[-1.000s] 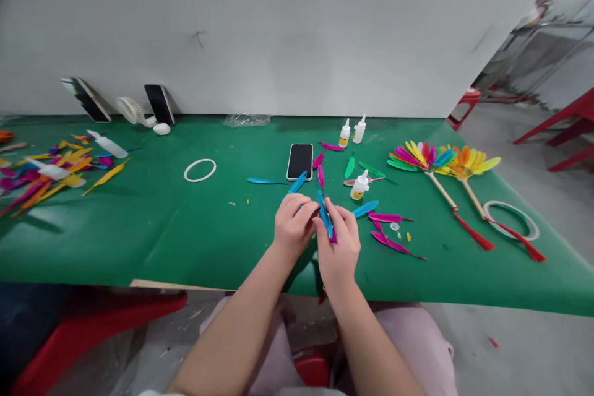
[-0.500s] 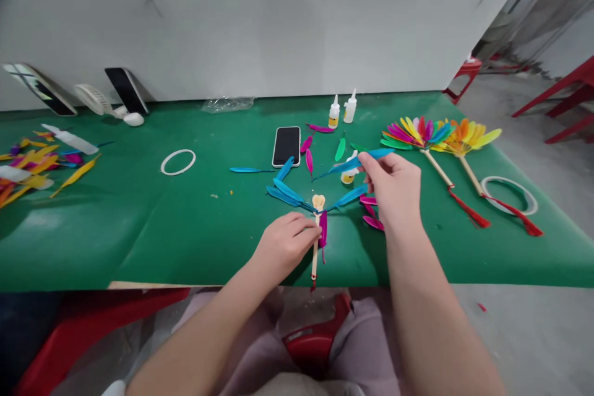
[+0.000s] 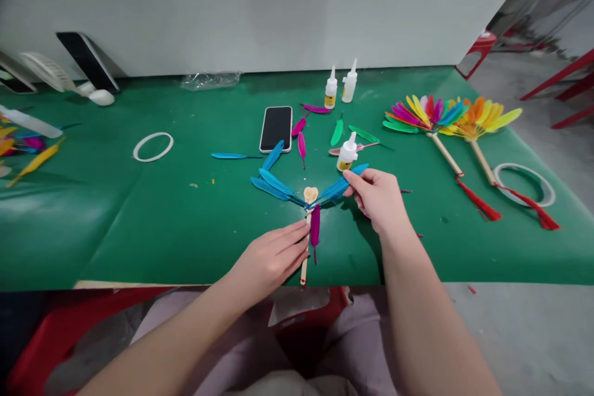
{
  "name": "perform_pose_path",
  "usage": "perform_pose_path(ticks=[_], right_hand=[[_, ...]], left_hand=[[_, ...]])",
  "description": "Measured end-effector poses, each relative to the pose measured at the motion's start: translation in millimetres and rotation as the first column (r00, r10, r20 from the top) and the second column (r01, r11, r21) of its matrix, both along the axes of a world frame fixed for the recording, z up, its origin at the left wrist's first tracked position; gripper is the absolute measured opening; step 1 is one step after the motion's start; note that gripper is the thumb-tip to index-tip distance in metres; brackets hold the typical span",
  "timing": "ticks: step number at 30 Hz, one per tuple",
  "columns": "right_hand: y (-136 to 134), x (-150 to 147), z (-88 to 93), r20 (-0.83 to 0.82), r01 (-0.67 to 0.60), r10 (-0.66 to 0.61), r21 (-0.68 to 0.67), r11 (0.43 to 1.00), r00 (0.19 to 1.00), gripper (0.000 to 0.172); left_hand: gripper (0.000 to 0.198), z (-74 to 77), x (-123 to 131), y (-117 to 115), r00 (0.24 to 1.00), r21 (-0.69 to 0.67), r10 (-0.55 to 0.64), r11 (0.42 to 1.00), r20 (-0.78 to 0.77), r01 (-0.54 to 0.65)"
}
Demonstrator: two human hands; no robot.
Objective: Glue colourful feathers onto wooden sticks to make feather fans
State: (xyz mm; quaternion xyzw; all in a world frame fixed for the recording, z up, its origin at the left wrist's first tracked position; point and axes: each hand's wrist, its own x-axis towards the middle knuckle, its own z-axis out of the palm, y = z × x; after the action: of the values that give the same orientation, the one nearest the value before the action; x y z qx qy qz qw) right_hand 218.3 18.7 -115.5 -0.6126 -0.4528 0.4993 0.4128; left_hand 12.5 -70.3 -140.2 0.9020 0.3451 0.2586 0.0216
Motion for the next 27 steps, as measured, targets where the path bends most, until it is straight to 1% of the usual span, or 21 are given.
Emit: perform_pose_path(ticks=[4, 10, 15, 18, 20, 24, 27], right_hand=[[-1, 3, -2.3, 0.006, 0.007, -0.007, -0.011, 1.000, 1.000, 0.033], [-2, 3, -5.0, 0.022, 0.036, -0.036, 0.024, 0.999, 0.999, 0.033], [-4, 3, -4.8, -0.020, 0.011, -0.010, 0.059, 0.998, 1.000, 0.032], [-4, 4, -4.7, -0.065, 0.040, -0.033, 0.121, 0.992, 0.997, 0.031], [-3, 3, -4.5, -0.096, 0.085, -0.070, 0.170, 0.982, 0.993, 0.031], [-2, 1, -3.1, -0.149, 0.182, -0.150, 0.230, 0.956, 0.977, 0.030], [-1, 1, -2.9, -0.174, 0.202, -0.162, 0.244, 0.949, 0.971, 0.030]], left_hand=[[0.020, -2.6, 2, -6, 0.999, 0.016, -0.004, 1.000, -0.035, 0.004], [0.016, -10.2, 14, -17, 0.994, 0.090, 0.098, 0.992, -0.055, -0.093], [0.017, -9.1, 16, -22, 0.988, 0.092, 0.141, 0.987, -0.067, -0.135], [0.017, -6.2, 18, -22, 0.982, 0.074, 0.176, 0.982, -0.064, -0.172], [0.022, -4.3, 21, -21, 0.980, 0.048, 0.184, 0.982, -0.071, -0.180], [0.044, -3.4, 30, -19, 0.986, -0.028, 0.134, 0.990, -0.103, -0.138], [0.050, -3.9, 38, -18, 0.989, -0.054, 0.101, 0.993, -0.107, -0.108]])
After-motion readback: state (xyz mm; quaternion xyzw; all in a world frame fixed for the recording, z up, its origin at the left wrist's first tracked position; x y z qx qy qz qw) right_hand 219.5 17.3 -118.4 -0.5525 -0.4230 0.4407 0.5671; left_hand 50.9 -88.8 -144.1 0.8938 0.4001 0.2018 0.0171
